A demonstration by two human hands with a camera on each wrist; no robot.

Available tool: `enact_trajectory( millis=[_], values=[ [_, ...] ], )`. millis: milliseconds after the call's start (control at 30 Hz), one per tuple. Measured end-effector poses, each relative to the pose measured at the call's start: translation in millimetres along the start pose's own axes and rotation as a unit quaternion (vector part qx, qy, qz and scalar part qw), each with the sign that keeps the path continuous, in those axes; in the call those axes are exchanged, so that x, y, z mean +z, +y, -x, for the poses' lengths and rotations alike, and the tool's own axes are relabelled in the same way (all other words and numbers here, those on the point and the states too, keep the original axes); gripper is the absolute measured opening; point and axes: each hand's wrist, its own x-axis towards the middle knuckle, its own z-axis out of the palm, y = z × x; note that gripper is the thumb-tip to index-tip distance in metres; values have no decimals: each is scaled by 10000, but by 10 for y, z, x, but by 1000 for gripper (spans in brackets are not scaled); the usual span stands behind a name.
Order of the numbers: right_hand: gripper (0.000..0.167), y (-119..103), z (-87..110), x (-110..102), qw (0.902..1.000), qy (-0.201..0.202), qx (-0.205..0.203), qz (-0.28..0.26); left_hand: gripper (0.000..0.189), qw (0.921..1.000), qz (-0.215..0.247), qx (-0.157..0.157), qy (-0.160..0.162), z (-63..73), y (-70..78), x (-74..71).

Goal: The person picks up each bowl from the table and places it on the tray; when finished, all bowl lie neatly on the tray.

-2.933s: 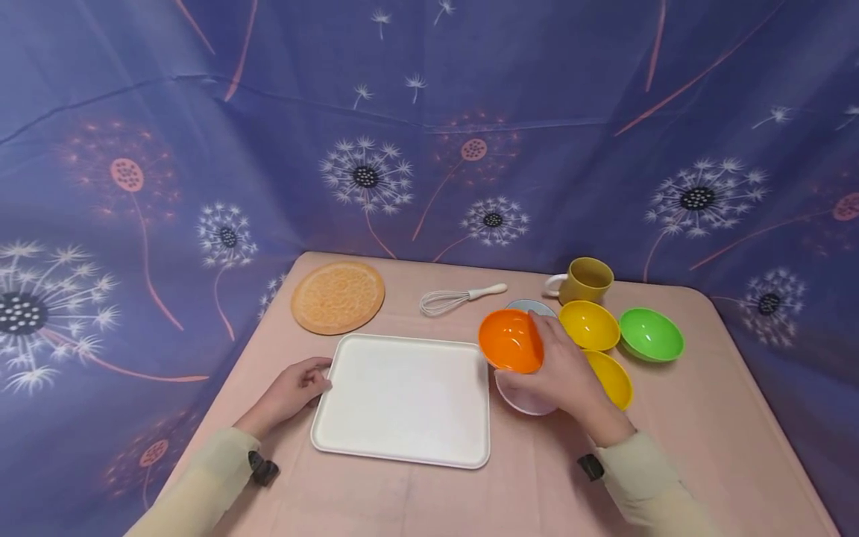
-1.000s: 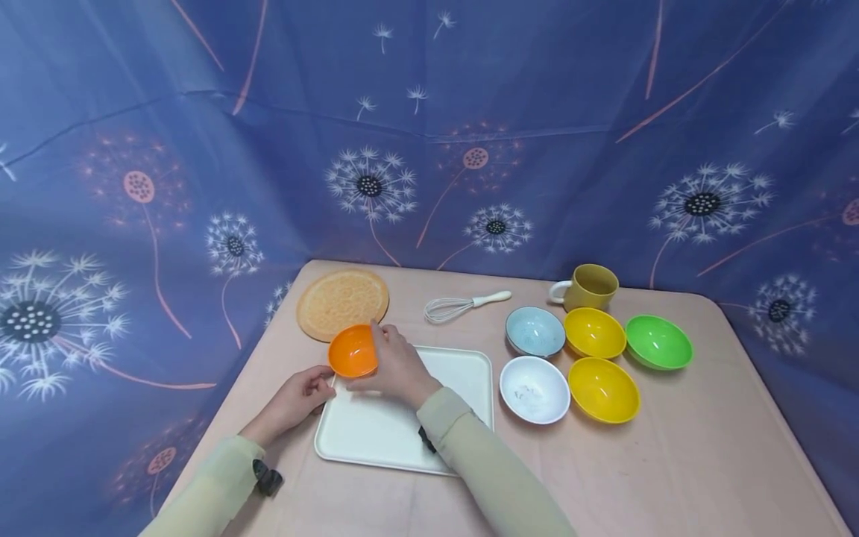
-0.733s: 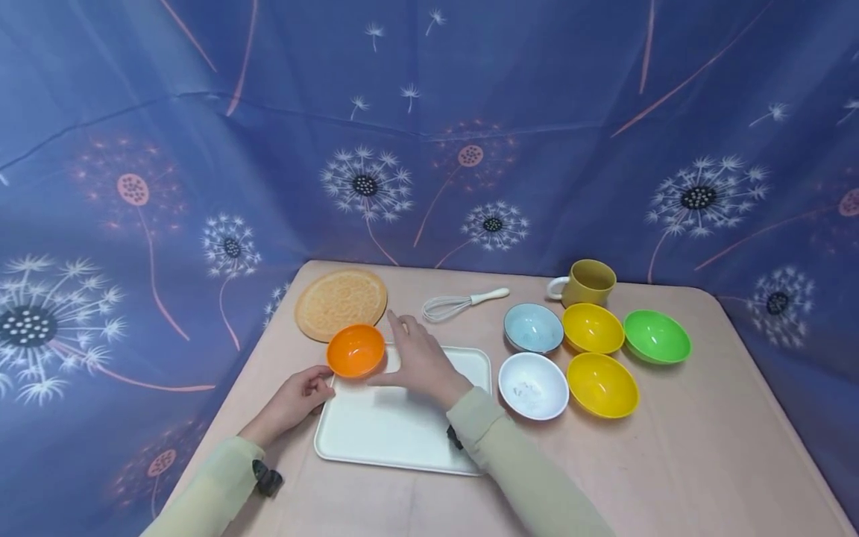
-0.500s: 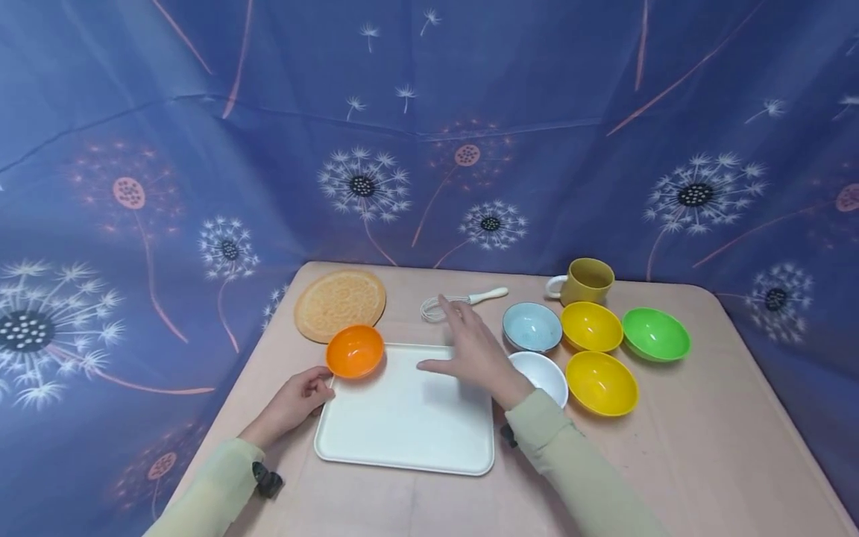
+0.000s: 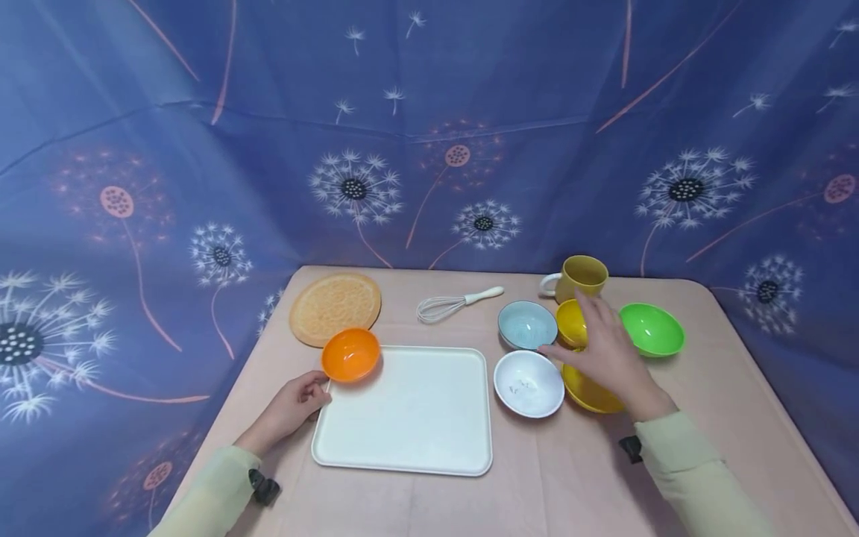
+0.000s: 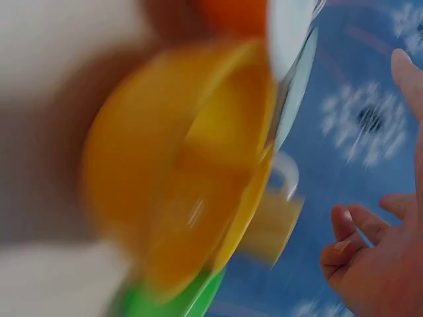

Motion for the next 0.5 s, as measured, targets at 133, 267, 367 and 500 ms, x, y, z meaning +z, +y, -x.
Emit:
enact_trajectory(
  millis=[133,267,367,500],
  values=[
    [131,437,-22,-197,9983,130,455,346,47,10000,23,-26,38,24,-7,-4],
    [132,893,-41,-353,9951,164,745,633,47,10000,6,-10,61,23,-16,-4],
    [134,1206,-46,-421,9937,121,773,802,47,9999,-49,54,71,14,-24,1],
    [135,1505,-7,-422,9919,-68,893,900,47,10000,9,54,43,-6,-22,-2]
  ],
)
